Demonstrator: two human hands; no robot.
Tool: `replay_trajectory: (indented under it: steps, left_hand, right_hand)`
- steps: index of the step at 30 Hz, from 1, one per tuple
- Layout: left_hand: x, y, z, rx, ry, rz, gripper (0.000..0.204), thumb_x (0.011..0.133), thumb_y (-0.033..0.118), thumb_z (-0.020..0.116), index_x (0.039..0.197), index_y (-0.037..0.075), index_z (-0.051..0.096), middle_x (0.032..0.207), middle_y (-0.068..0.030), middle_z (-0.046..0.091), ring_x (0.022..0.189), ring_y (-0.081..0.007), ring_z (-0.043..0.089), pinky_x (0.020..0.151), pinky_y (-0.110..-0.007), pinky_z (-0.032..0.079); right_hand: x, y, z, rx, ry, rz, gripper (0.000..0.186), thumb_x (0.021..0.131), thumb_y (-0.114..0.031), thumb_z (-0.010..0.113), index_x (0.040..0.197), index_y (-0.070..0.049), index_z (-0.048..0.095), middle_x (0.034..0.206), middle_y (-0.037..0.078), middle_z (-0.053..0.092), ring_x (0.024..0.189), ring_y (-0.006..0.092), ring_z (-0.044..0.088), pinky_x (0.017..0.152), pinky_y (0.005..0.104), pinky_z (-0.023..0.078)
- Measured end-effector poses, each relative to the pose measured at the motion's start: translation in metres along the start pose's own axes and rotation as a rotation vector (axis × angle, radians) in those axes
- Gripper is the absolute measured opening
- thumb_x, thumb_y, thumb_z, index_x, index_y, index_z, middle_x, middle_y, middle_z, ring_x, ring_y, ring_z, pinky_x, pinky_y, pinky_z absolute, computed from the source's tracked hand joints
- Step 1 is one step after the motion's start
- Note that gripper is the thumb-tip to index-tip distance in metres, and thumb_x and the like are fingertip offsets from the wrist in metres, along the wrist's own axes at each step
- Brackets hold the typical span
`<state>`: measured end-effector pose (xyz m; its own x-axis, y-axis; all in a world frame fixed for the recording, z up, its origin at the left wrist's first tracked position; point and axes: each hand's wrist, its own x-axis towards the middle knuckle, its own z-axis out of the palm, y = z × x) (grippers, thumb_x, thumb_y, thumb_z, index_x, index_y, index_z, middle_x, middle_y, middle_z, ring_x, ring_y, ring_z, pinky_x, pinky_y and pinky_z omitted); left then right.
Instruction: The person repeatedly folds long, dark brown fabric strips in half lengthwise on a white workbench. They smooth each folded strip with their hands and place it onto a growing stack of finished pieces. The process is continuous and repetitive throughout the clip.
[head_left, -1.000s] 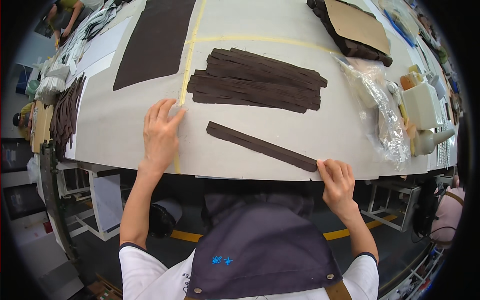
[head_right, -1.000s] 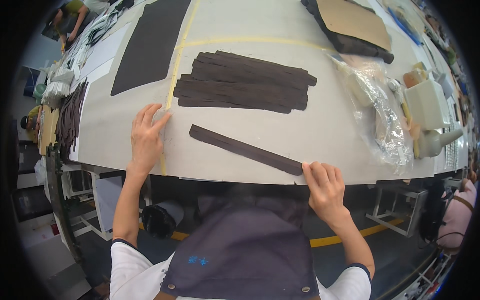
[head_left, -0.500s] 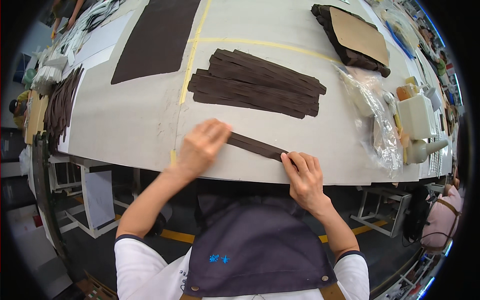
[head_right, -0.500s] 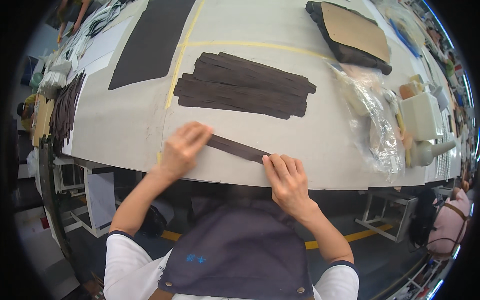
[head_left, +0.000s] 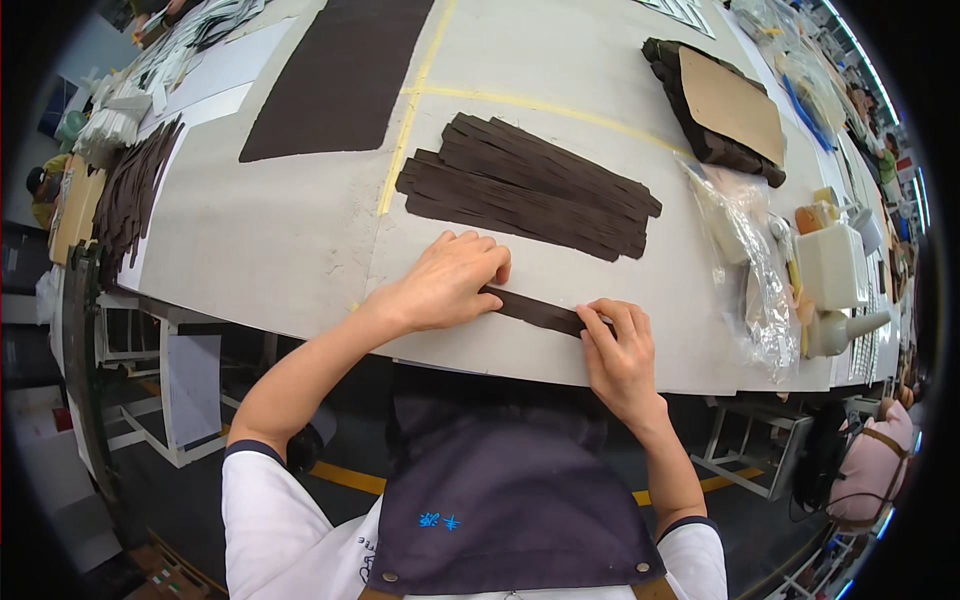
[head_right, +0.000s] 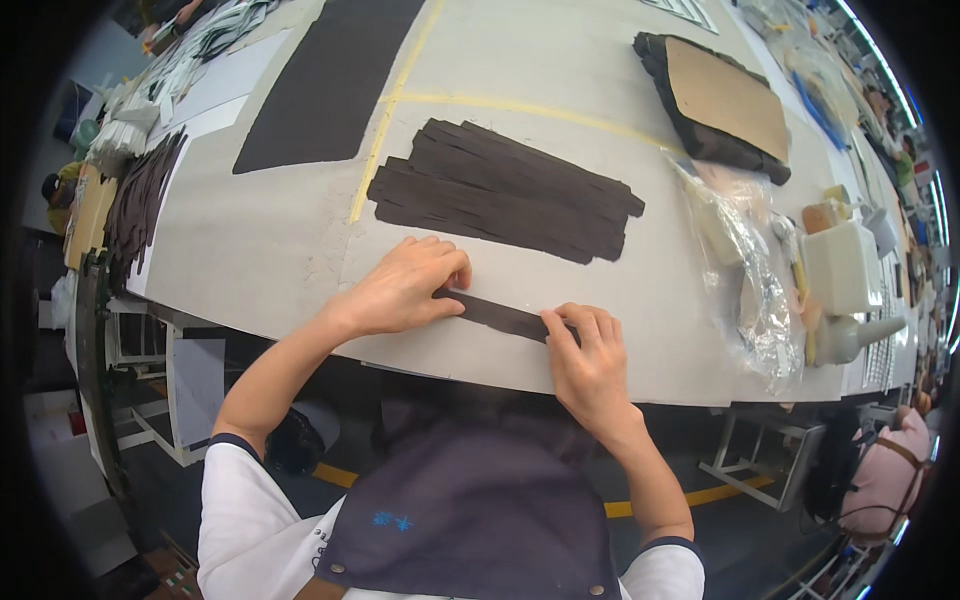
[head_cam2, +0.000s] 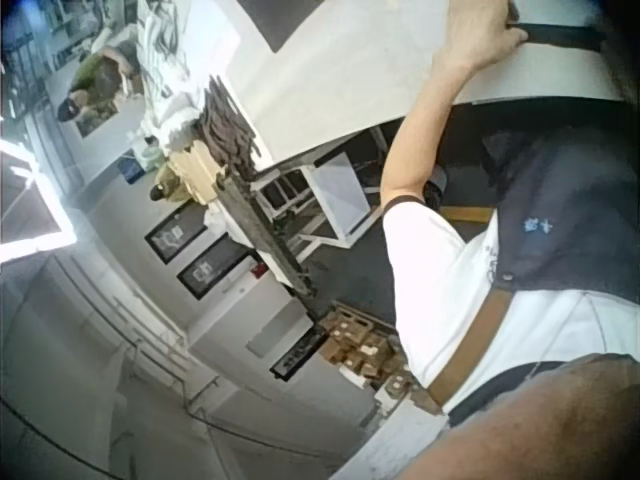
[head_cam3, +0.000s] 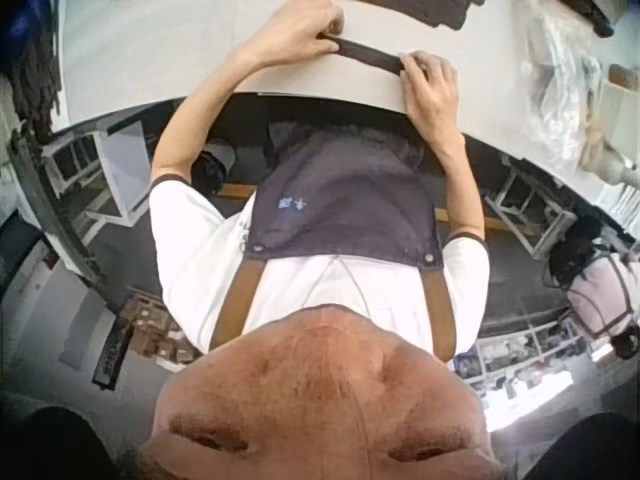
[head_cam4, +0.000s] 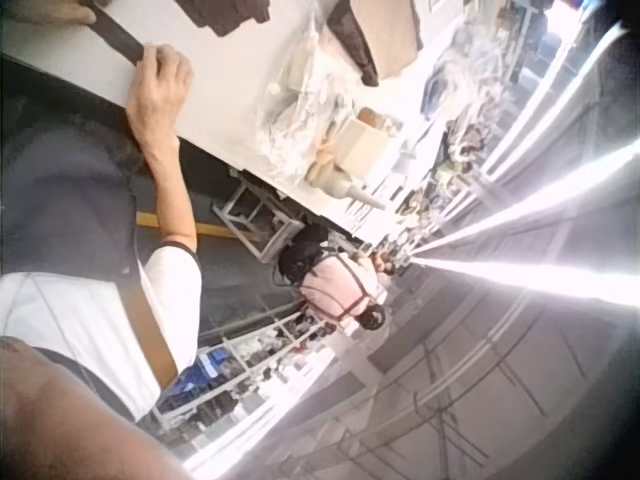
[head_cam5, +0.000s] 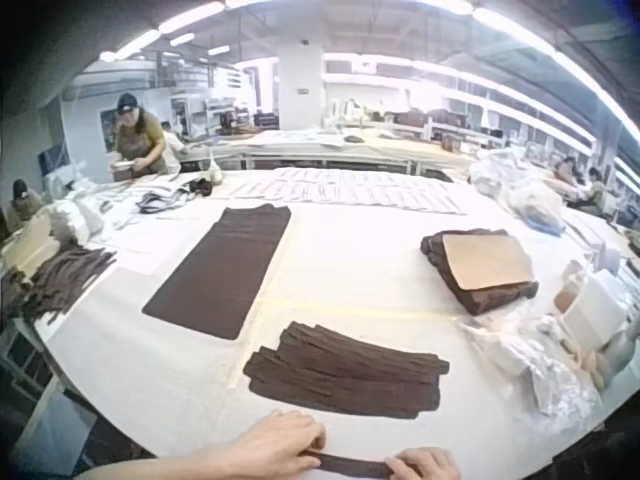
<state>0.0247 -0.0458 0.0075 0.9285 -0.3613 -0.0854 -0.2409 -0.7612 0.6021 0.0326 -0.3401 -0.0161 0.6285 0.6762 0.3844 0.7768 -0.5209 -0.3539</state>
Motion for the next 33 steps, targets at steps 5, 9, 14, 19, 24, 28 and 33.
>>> replay_trajectory:
  steps: [5,9,14,19,24,28,33]
  left_hand:
    - [-0.008,-0.005,-0.003,-0.066,-0.024,0.056,0.018,0.088,0.009,0.076,0.097,0.007,0.06,0.097,-0.0088,0.065,0.1,-0.0284,0.063,0.09,-0.041,0.048]
    - [-0.01,-0.022,-0.014,-0.279,0.043,-0.024,0.02,0.089,0.009,0.076,0.103,0.004,0.062,0.096,-0.0114,0.069,0.096,-0.0296,0.068,0.084,-0.039,0.053]
    - [-0.006,-0.099,-0.078,-0.327,0.106,-0.191,0.028,0.092,0.011,0.075,0.118,0.006,0.07,0.102,-0.0107,0.075,0.093,-0.0238,0.072,0.085,-0.035,0.056]
    - [-0.037,-0.219,-0.111,0.239,0.79,-0.376,0.023,0.101,0.022,0.067,0.118,0.009,0.075,0.117,-0.0068,0.074,0.114,-0.0267,0.066,0.099,-0.04,0.05]
    - [-0.069,-0.293,-0.1,0.579,0.955,-0.455,0.032,0.108,0.036,0.057,0.119,0.012,0.075,0.125,-0.0041,0.072,0.131,-0.0275,0.055,0.114,-0.051,0.033]
    - [-0.07,-0.296,-0.091,0.667,0.981,-0.421,0.038,0.11,0.041,0.051,0.12,0.013,0.075,0.13,-0.004,0.071,0.135,-0.0291,0.052,0.118,-0.057,0.026]
    - [-0.074,-0.297,-0.093,0.58,0.975,-0.519,0.046,0.112,0.046,0.045,0.121,0.013,0.075,0.133,-0.0044,0.071,0.138,-0.0307,0.051,0.12,-0.057,0.024]
  right_hand:
    - [0.031,-0.004,0.007,0.111,-0.04,-0.073,0.043,0.083,0.003,0.073,0.126,-0.001,0.068,0.114,0.012,0.064,0.105,0.0312,0.061,0.09,0.0443,0.048]
    - [0.05,0.009,0.025,0.263,-0.09,-0.087,0.038,0.083,0.005,0.074,0.121,0.001,0.069,0.1,0.01,0.065,0.095,0.0302,0.062,0.085,0.043,0.05]
    - [0.121,0.033,0.03,0.389,-0.135,0.014,0.03,0.085,0.002,0.072,0.115,-0.004,0.073,0.098,0.01,0.066,0.094,0.0306,0.061,0.082,0.0423,0.049]
    - [0.225,0.008,0.083,0.245,-0.04,-0.274,0.018,0.087,-0.006,0.073,0.105,-0.005,0.073,0.103,0.01,0.065,0.103,0.0307,0.06,0.089,0.0429,0.048]
    - [0.304,-0.046,0.192,-0.129,0.02,-0.468,0.01,0.079,-0.003,0.074,0.087,-0.005,0.069,0.093,0.01,0.064,0.097,0.0271,0.062,0.085,0.039,0.048]
    - [0.314,-0.058,0.201,-0.386,-0.015,-0.563,0.014,0.073,-0.001,0.075,0.083,-0.007,0.067,0.09,0.008,0.063,0.094,0.0246,0.061,0.08,0.0351,0.047]
    - [0.295,-0.066,0.181,-0.268,-0.007,-0.585,0.014,0.074,-0.001,0.075,0.085,-0.006,0.068,0.091,0.008,0.064,0.094,0.0241,0.062,0.079,0.0346,0.048]
